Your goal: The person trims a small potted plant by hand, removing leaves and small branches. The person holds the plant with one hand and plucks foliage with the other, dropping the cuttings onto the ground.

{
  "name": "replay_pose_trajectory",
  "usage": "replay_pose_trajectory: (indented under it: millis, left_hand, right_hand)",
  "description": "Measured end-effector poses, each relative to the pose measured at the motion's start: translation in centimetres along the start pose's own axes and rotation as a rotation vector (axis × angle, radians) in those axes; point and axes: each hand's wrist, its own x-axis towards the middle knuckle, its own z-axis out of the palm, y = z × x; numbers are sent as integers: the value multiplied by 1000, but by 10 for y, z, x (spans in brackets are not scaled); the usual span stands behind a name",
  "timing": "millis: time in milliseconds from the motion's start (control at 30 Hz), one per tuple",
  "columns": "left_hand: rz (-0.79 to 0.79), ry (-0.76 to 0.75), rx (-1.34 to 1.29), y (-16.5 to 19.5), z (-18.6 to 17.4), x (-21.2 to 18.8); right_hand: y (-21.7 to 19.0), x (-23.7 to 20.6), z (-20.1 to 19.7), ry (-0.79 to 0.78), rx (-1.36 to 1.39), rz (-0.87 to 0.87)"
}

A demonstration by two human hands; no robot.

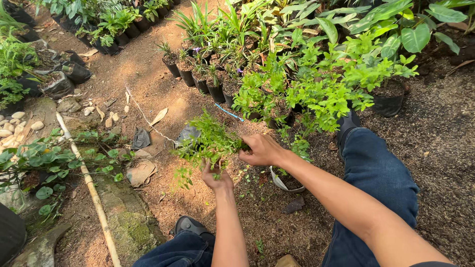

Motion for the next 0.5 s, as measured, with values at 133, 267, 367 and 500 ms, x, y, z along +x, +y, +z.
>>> replay_pose_trajectory:
  millis: [133,267,367,500]
  left_hand:
    - [76,-129,286,0,6,2]
    - [-165,-156,535,0,17,-4]
    - [-353,-52,664,-5,23,-13]
    - [-413,-203,952,-12,20,-25]
  right_hand:
    - [4,-1,1,-18,19,39]
    - [17,-3,9,81,41,-35]
    - [29,0,18,70,-55,57]
    - [44,1,29,16,-102,104]
